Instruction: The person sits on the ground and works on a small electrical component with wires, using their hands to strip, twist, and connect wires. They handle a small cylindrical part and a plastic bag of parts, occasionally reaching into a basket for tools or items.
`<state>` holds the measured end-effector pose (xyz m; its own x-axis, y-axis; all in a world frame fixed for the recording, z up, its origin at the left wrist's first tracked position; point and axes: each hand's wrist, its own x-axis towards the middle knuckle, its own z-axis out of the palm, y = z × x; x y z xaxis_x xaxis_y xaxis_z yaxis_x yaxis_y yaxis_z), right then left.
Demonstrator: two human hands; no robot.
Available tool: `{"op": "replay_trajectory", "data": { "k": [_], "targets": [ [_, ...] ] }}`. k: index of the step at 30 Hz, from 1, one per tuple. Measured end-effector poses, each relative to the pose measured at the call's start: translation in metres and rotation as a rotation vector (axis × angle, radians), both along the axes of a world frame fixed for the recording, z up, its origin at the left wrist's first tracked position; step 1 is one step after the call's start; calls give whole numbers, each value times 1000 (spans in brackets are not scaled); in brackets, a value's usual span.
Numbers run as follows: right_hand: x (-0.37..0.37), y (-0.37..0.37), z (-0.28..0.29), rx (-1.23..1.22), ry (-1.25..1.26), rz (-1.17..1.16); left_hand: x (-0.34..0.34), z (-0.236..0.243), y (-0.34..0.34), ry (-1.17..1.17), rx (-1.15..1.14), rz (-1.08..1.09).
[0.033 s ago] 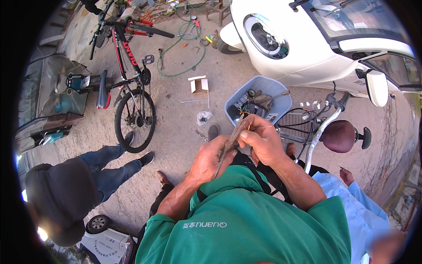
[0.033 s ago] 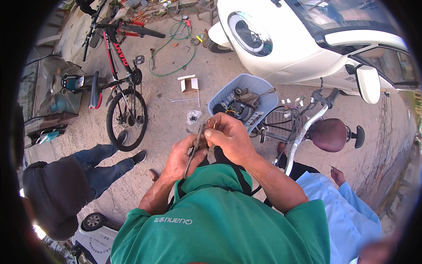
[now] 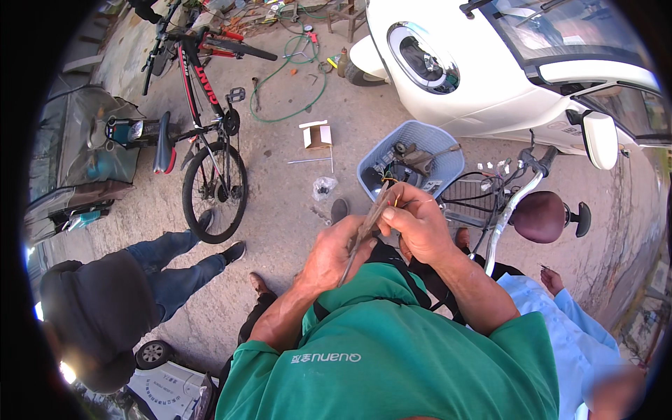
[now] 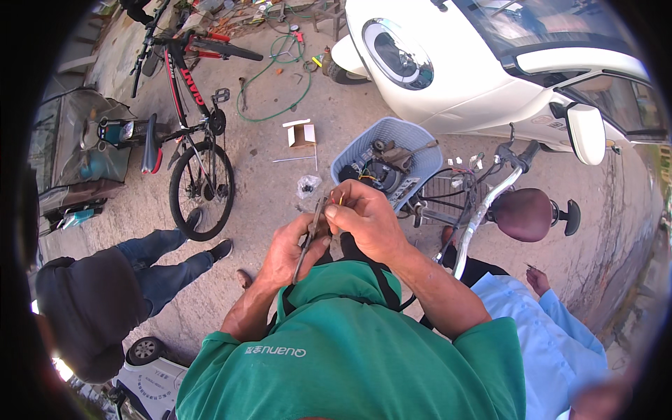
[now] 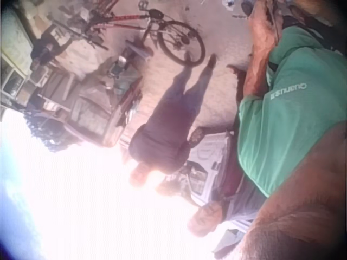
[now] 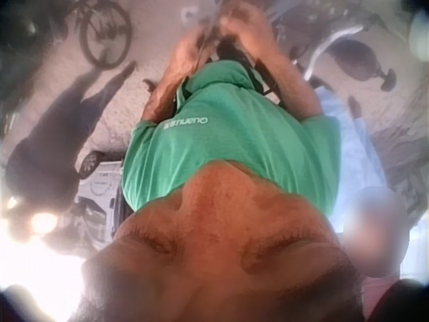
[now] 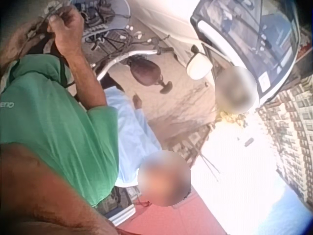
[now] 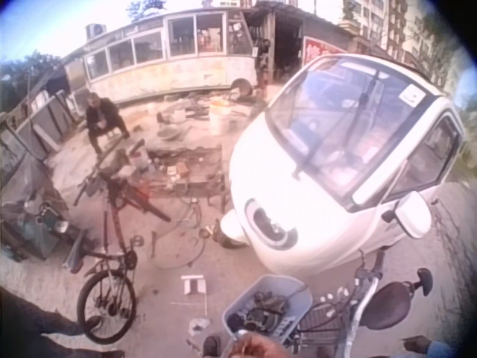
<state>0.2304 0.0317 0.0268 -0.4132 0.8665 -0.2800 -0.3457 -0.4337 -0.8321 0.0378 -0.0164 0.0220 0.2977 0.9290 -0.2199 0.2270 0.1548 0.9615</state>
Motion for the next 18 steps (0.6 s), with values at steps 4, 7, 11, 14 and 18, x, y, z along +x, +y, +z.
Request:
{"op": "replay_trajectory", "data": {
  "k": [4,7,11,14,18],
  "targets": [
    [4,1,2,-50,4,23,-1,-2,2,74,97,-37],
    [2,-1,1,-62,12,22,-1,-4,1,95,142,-39],
    [1,-2,-1,-48,17,16,0,-5,0,99,140,-31],
    [1,-2,0,-56,7,20,2,-5,0,110,153,-20],
    [2,1,1,-96,-4,85,4,-4,-1,48,152,34]
  ]
}}
